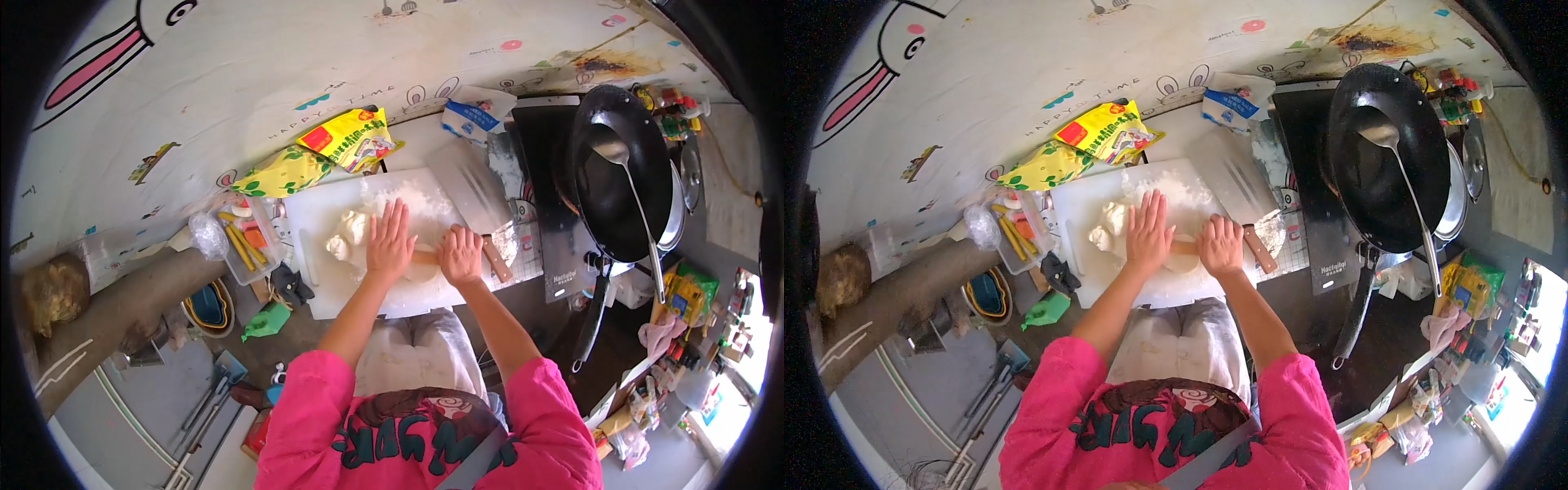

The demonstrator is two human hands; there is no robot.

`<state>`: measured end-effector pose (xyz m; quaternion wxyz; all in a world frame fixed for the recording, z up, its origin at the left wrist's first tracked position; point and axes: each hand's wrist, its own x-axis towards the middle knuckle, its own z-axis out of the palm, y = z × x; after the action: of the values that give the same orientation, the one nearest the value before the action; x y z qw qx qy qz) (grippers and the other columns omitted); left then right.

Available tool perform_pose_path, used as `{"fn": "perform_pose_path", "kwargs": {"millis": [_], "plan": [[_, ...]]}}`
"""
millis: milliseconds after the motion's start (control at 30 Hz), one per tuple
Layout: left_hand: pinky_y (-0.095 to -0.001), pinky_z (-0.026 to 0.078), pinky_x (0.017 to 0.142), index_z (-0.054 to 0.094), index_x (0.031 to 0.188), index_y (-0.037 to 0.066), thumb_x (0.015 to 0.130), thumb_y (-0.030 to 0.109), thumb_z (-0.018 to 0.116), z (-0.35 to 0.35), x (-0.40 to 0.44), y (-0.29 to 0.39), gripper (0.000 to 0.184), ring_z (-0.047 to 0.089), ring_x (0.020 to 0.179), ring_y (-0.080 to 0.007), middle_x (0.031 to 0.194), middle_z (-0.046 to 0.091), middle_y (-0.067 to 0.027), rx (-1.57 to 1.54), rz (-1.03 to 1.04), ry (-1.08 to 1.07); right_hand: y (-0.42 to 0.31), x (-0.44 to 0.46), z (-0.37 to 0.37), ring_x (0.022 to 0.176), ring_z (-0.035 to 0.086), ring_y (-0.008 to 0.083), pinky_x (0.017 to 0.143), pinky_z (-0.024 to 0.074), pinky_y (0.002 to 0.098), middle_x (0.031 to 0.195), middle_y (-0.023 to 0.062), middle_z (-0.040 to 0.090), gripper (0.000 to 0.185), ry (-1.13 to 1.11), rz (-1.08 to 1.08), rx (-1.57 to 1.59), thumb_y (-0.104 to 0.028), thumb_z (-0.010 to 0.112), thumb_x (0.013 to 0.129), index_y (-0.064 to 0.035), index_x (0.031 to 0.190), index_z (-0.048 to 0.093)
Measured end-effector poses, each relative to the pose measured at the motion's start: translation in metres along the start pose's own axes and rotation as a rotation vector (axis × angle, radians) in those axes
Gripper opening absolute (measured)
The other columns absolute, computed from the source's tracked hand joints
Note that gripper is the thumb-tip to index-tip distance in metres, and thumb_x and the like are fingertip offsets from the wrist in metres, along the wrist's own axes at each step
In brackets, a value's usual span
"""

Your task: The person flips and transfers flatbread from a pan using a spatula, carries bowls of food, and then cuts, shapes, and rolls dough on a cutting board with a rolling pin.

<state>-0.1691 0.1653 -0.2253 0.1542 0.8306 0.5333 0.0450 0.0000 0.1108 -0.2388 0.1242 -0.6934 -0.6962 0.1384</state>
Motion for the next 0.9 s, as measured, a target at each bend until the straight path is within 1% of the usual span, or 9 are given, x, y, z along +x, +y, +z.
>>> {"fn": "perform_pose_path", "kwargs": {"millis": [100, 200, 333, 467, 567, 633, 733, 833, 900], "plan": [[-0.0467, 0.017, 0.110, 0.027, 0.142, 0.005, 0.086, 0.030, 0.053, 0.004, 0.018, -0.003, 0.067, 0.020, 0.139, -0.0218, 0.150, 0.022, -0.0066, 0.014, -0.016, 0.031, 0.005, 0.019, -0.001, 0.109, 0.045, 0.0276, 0.095, 0.0297, 0.0450, 0.115, 0.0101, 0.048, 0.035, 0.029, 0.034, -0.028, -0.025, 0.057, 0.078, -0.0071, 0.108, 0.050], [-0.0471, 0.018, 0.110, 0.027, 0.142, 0.004, 0.086, 0.030, 0.053, 0.006, 0.024, -0.004, 0.067, 0.020, 0.139, -0.0233, 0.150, 0.021, -0.0078, 0.040, -0.010, 0.063, 0.000, 0.023, -0.006, 0.118, 0.040, 0.0266, 0.098, 0.0273, 0.0473, 0.126, 0.0097, 0.044, 0.051, 0.013, 0.068, -0.076, -0.032, 0.057, 0.080, -0.0071, 0.123, 0.045], [-0.0471, 0.019, 0.110, 0.027, 0.141, 0.001, 0.084, 0.029, 0.056, 0.004, -0.015, -0.001, 0.070, 0.020, 0.138, -0.0248, 0.150, 0.021, -0.0109, -0.025, 0.031, -0.040, -0.011, -0.010, -0.009, 0.130, 0.030, 0.0249, 0.107, 0.0194, 0.0488, 0.139, 0.0088, 0.036, 0.071, -0.151, 0.042, -0.171, -0.042, 0.057, 0.080, -0.0055, 0.136, 0.034], [-0.0460, 0.024, 0.108, 0.028, 0.139, -0.001, 0.083, 0.029, 0.058, 0.011, -0.058, -0.004, 0.071, 0.025, 0.136, -0.0278, 0.147, 0.025, -0.0156, -0.101, 0.063, -0.067, -0.027, -0.054, -0.007, 0.132, 0.029, 0.0257, 0.109, 0.0171, 0.0492, 0.141, 0.0116, 0.033, 0.075, -0.171, 0.030, -0.089, -0.041, 0.056, 0.081, -0.0002, 0.138, 0.030], [-0.0435, 0.031, 0.103, 0.033, 0.135, -0.003, 0.082, 0.026, 0.060, 0.008, -0.069, -0.003, 0.067, 0.036, 0.128, -0.0319, 0.139, 0.036, -0.0191, -0.143, 0.098, -0.032, -0.029, -0.079, -0.003, 0.132, 0.029, 0.0267, 0.109, 0.0189, 0.0466, 0.141, 0.0135, 0.033, 0.072, -0.227, 0.010, -0.051, -0.037, 0.056, 0.082, 0.0001, 0.138, 0.030], [-0.0427, 0.037, 0.098, 0.037, 0.132, -0.003, 0.080, 0.022, 0.061, 0.004, -0.066, -0.001, 0.063, 0.043, 0.121, -0.0329, 0.130, 0.046, -0.0189, -0.178, 0.124, 0.019, -0.028, -0.092, 0.002, 0.122, 0.038, 0.0284, 0.101, 0.0280, 0.0443, 0.131, 0.0144, 0.041, 0.058, -0.135, -0.009, 0.027, -0.023, 0.056, 0.081, -0.0011, 0.131, 0.039], [-0.0421, 0.044, 0.085, 0.048, 0.120, 0.001, 0.077, 0.016, 0.063, -0.008, -0.040, 0.011, 0.048, 0.052, 0.103, -0.0326, 0.109, 0.055, -0.0165, -0.271, 0.003, -0.192, -0.030, -0.097, -0.001, 0.104, 0.048, 0.0275, 0.089, 0.0352, 0.0422, 0.110, 0.0115, 0.049, 0.038, -0.019, 0.006, 0.078, -0.007, 0.053, 0.078, -0.0047, 0.116, 0.051], [-0.0419, 0.046, 0.076, 0.053, 0.110, 0.005, 0.074, 0.010, 0.064, 0.004, -0.025, 0.014, 0.037, 0.054, 0.090, -0.0314, 0.095, 0.055, -0.0143, -0.200, -0.023, -0.287, -0.029, -0.096, 0.001, 0.101, 0.049, 0.0264, 0.088, 0.0362, 0.0408, 0.106, 0.0094, 0.051, 0.032, -0.023, -0.017, 0.078, -0.007, 0.051, 0.080, -0.0052, 0.112, 0.054], [-0.0427, 0.045, 0.074, 0.054, 0.105, 0.004, 0.073, 0.011, 0.065, 0.010, -0.029, 0.011, 0.034, 0.055, 0.087, -0.0323, 0.092, 0.055, -0.0143, -0.252, 0.094, -0.172, -0.031, -0.100, -0.001, 0.100, 0.050, 0.0259, 0.087, 0.0366, 0.0400, 0.105, 0.0087, 0.052, 0.030, -0.040, -0.066, 0.046, -0.007, 0.051, 0.080, -0.0058, 0.110, 0.054]]}}
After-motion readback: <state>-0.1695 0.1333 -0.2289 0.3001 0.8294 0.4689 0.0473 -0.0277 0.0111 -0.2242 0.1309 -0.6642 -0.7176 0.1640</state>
